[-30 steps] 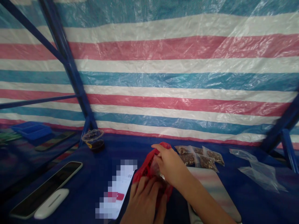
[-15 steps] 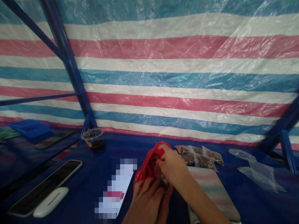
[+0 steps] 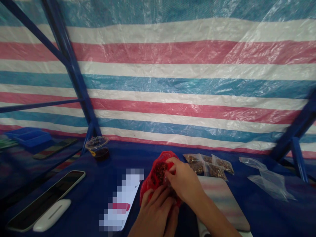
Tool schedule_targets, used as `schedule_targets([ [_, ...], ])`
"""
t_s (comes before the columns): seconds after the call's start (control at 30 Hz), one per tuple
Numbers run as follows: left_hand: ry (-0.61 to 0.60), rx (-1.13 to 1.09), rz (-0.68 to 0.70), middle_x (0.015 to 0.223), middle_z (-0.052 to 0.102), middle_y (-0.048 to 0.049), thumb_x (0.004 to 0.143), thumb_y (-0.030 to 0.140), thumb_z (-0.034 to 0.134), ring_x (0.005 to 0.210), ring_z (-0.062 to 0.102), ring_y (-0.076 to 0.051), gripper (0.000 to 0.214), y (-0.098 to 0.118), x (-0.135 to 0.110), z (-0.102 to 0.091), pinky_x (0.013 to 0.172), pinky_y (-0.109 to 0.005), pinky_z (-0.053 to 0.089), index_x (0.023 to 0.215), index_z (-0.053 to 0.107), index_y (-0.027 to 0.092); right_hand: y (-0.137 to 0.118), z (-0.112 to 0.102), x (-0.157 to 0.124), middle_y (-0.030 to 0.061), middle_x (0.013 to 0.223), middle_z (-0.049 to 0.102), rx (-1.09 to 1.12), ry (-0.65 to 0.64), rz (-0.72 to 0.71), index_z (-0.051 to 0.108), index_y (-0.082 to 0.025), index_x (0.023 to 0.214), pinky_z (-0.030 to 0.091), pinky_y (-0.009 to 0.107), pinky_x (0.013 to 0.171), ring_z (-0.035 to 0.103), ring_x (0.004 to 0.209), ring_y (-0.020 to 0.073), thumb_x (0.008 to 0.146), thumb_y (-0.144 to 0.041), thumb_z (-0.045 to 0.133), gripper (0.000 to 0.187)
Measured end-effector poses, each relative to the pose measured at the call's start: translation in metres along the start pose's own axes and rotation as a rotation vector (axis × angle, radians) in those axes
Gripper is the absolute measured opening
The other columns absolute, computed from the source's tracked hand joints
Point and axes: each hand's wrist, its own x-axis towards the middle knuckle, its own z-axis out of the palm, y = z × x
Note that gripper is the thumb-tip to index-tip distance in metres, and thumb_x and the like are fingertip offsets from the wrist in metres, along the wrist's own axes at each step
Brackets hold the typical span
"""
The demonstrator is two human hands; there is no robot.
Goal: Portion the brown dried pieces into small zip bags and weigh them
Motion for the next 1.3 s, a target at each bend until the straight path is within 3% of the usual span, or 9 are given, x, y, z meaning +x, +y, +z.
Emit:
schedule_targets([
  [0.23, 0.099, -0.011, 0.002, 0.129, 0.080, -0.0082, 0.090, 0.014, 0.060, 0.121, 0.074, -0.035, 0.023, -0.015, -0.005, -0.004, 0.102, -0.057, 0.059, 0.103, 0.077, 0.025, 0.008, -0.021, -0.020, 0.0044, 0.091, 0.084, 0.500, 0.075, -0.006, 0.065, -0.024, 0.115, 0.063, 0.035, 0.074, 0.081, 0.084, 0.0247, 0.083, -0.032, 0.067, 0.033],
  [0.4, 0.329, -0.055, -0.163, 0.138, 0.074, -0.0165, 0.100, 0.023, 0.049, 0.129, 0.069, -0.036, 0.041, -0.015, -0.003, 0.000, 0.109, -0.060, 0.054, 0.137, 0.065, 0.014, 0.013, -0.027, -0.039, 0.0025, 0.086, 0.082, 0.668, 0.195, -0.054, 0.068, -0.026, 0.109, 0.064, 0.032, 0.074, 0.080, 0.082, 0.0237, 0.078, -0.041, 0.080, 0.037],
  [0.47, 0.380, -0.116, -0.219, 0.143, 0.071, -0.0173, 0.103, 0.024, 0.044, 0.133, 0.066, -0.035, 0.049, -0.008, 0.000, 0.003, 0.112, -0.059, 0.053, 0.148, 0.058, 0.012, 0.012, -0.022, -0.046, 0.0038, 0.088, 0.082, 0.684, 0.189, -0.049, 0.069, -0.026, 0.105, 0.064, 0.032, 0.075, 0.081, 0.083, 0.0240, 0.078, -0.044, 0.082, 0.035],
  [0.67, 0.359, -0.351, -0.250, 0.156, 0.061, -0.0156, 0.106, 0.023, 0.034, 0.145, 0.057, -0.032, 0.053, 0.006, 0.005, 0.009, 0.117, -0.056, 0.052, 0.154, 0.056, 0.016, 0.007, -0.011, -0.052, 0.0069, 0.095, 0.083, 0.705, 0.219, -0.026, 0.070, -0.026, 0.101, 0.067, 0.036, 0.081, 0.082, 0.092, 0.0287, 0.075, -0.051, 0.085, 0.038],
  [0.8, 0.342, -0.503, -0.341, 0.162, 0.055, -0.0145, 0.107, 0.024, 0.036, 0.150, 0.052, -0.029, 0.053, 0.003, 0.006, 0.003, 0.119, -0.051, 0.051, 0.159, 0.049, 0.016, 0.007, -0.013, -0.049, 0.0070, 0.090, 0.083, 0.719, 0.287, -0.007, 0.071, -0.026, 0.096, 0.068, 0.033, 0.071, 0.082, 0.083, 0.0285, 0.071, -0.053, 0.087, 0.040],
  [0.9, 0.354, -0.586, -0.361, 0.154, 0.064, -0.0133, 0.106, 0.027, 0.046, 0.143, 0.060, -0.029, 0.048, 0.000, 0.008, -0.005, 0.116, -0.051, 0.054, 0.151, 0.056, 0.020, 0.004, -0.014, -0.051, 0.0064, 0.086, 0.082, 0.721, 0.275, 0.003, 0.072, -0.026, 0.094, 0.068, 0.032, 0.068, 0.082, 0.078, 0.0280, 0.069, -0.054, 0.088, 0.042],
  [1.1, 0.379, -0.702, -0.279, 0.120, 0.081, -0.0075, 0.105, 0.030, 0.049, 0.112, 0.077, -0.022, 0.029, 0.003, 0.012, -0.013, 0.101, -0.037, 0.062, 0.122, 0.071, 0.024, -0.003, -0.021, -0.067, 0.0074, 0.094, 0.083, 0.611, 0.270, -0.075, 0.074, -0.029, 0.096, 0.069, 0.036, 0.081, 0.081, 0.083, 0.0278, 0.071, -0.058, 0.086, 0.040],
  [1.2, 0.390, -0.661, -0.272, 0.111, 0.083, -0.0077, 0.104, 0.031, 0.052, 0.103, 0.079, -0.022, 0.025, 0.009, 0.011, -0.012, 0.092, -0.033, 0.064, 0.114, 0.073, 0.023, 0.007, -0.034, -0.073, 0.0067, 0.085, 0.081, 0.524, 0.318, -0.047, 0.076, -0.032, 0.091, 0.070, 0.036, 0.069, 0.080, 0.075, 0.0296, 0.066, -0.060, 0.088, 0.040],
  [1.3, 0.420, -0.609, -0.250, 0.113, 0.082, -0.0085, 0.102, 0.027, 0.055, 0.104, 0.078, -0.022, 0.024, 0.017, 0.007, -0.009, 0.093, -0.033, 0.065, 0.117, 0.072, 0.023, 0.028, -0.058, -0.076, 0.0066, 0.076, 0.078, 0.503, 0.478, -0.008, 0.076, -0.034, 0.085, 0.067, 0.035, 0.059, 0.077, 0.069, 0.0308, 0.056, -0.056, 0.092, 0.040],
])
